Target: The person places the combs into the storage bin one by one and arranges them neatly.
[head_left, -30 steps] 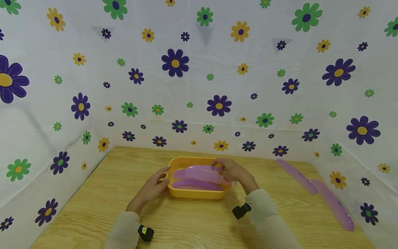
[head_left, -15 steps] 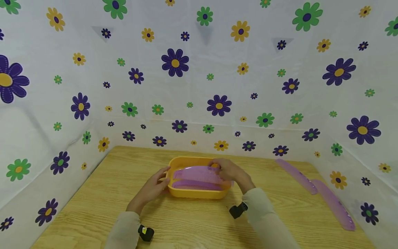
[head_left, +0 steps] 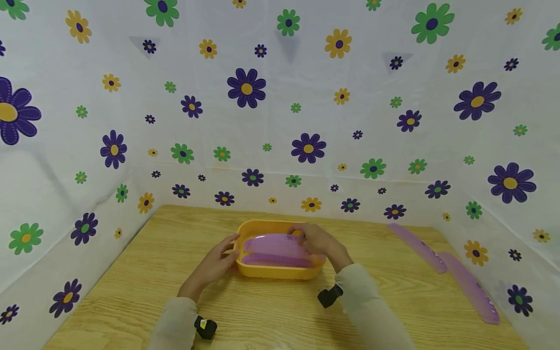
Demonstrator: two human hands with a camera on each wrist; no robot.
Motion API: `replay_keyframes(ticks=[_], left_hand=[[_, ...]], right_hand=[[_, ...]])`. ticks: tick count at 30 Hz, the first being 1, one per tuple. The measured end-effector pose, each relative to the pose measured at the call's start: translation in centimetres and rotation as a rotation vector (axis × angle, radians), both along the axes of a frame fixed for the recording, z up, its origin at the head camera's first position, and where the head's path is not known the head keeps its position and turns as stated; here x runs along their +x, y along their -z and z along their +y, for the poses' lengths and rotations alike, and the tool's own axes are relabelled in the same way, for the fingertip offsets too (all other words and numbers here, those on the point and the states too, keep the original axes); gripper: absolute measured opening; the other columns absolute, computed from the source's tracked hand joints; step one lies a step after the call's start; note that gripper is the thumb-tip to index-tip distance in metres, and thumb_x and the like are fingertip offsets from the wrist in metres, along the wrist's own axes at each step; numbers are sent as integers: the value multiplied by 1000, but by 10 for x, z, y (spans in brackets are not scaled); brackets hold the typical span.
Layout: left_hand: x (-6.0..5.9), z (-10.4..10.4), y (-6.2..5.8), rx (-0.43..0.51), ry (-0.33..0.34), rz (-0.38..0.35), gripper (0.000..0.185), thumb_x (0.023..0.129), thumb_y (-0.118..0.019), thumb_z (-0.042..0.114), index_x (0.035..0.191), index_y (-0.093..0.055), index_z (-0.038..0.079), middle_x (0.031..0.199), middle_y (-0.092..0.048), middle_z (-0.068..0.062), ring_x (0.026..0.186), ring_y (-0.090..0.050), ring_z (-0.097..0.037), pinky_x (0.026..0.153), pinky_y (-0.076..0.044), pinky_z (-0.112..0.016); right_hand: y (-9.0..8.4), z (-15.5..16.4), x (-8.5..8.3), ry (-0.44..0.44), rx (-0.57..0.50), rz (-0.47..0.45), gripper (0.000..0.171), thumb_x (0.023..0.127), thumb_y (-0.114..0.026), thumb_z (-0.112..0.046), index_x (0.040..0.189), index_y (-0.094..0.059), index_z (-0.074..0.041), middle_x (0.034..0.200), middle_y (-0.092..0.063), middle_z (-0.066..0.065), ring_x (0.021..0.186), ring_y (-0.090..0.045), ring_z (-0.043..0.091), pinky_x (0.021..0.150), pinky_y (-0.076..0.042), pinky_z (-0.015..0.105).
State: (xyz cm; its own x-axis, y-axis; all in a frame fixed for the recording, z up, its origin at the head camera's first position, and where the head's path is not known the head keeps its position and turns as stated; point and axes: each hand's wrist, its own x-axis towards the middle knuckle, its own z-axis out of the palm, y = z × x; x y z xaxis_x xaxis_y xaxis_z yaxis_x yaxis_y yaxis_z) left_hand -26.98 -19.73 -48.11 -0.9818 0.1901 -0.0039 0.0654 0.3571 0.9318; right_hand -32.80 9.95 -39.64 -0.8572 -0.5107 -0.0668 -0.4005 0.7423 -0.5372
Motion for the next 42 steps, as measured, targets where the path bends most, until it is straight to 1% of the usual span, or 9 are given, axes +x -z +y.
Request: replay_keyframes(ticks=[4, 8, 13, 19, 25, 29, 38, 40, 42], left_hand=[[0, 0, 0, 1, 0, -1, 55, 110, -48, 14, 162, -31, 12, 160, -36, -31, 136, -54, -49, 97, -61, -48], [1, 0, 0, 1, -10, -4, 55, 110, -49, 16, 162, -32, 13, 160, -38, -29, 135, -55, -48, 96, -61, -47], [1, -1, -1, 0, 9, 3, 55, 110, -48, 15, 162, -30, 11, 159, -37, -32, 136, -54, -49, 97, -61, -48], [2, -2, -2, 8, 25, 3, 55, 111, -46, 14, 162, -28, 10, 160, -35, -33, 136, -53, -50, 98, -61, -49], [2, -2, -2, 11, 24, 3, 55, 111, -46, 15, 162, -28, 10, 160, -35, -32, 136, -54, -49, 98, -61, -48], [2, -3, -2, 12, 20, 9, 55, 110, -48, 15, 162, -29, 9, 160, -35, -33, 136, -53, -50, 98, -60, -49], [2, -3, -4, 23, 24, 3, 56, 110, -48, 15, 162, -29, 9, 161, -34, -33, 137, -52, -51, 100, -59, -50], [2, -3, -3, 20, 23, 3, 56, 110, -48, 14, 162, -29, 9, 161, -34, -33, 138, -51, -51, 100, -59, -51], [2, -3, -3, 16, 18, 2, 55, 110, -47, 14, 162, -29, 9, 161, -34, -32, 138, -51, -51, 100, -59, -50]], right_hand=[[2, -4, 1, -3, -17, -15, 43, 93, -51, 14, 119, -70, -14, 108, -67, 11, 92, -57, 21, 84, -53, 38], [6, -7, 0, -16, -22, -6, 45, 91, -51, 17, 119, -70, -12, 101, -66, 9, 87, -56, 19, 79, -51, 34], [11, -10, -1, -13, 1, 22, 43, 91, -55, 15, 119, -71, -14, 95, -65, 7, 84, -55, 18, 73, -50, 30], [16, -12, -1, -6, -16, -3, 41, 93, -56, 15, 119, -70, -13, 98, -64, 8, 88, -56, 20, 76, -50, 30], [22, -13, -1, -9, -9, -8, 41, 94, -56, 12, 121, -69, -16, 98, -62, 7, 91, -55, 21, 79, -49, 32], [26, -13, -2, 0, -18, -40, 44, 94, -55, 13, 122, -69, -18, 98, -61, 7, 93, -55, 22, 80, -49, 33], [32, -16, -3, -8, -9, -25, 46, 91, -53, 15, 122, -69, -17, 108, -63, 9, 101, -57, 24, 91, -53, 41], [33, -16, -3, -1, -6, -38, 46, 92, -54, 14, 122, -69, -18, 108, -63, 9, 101, -57, 25, 94, -54, 42], [33, -17, -3, 5, -10, -53, 45, 93, -55, 13, 122, -69, -18, 106, -62, 9, 100, -56, 25, 93, -54, 43]])
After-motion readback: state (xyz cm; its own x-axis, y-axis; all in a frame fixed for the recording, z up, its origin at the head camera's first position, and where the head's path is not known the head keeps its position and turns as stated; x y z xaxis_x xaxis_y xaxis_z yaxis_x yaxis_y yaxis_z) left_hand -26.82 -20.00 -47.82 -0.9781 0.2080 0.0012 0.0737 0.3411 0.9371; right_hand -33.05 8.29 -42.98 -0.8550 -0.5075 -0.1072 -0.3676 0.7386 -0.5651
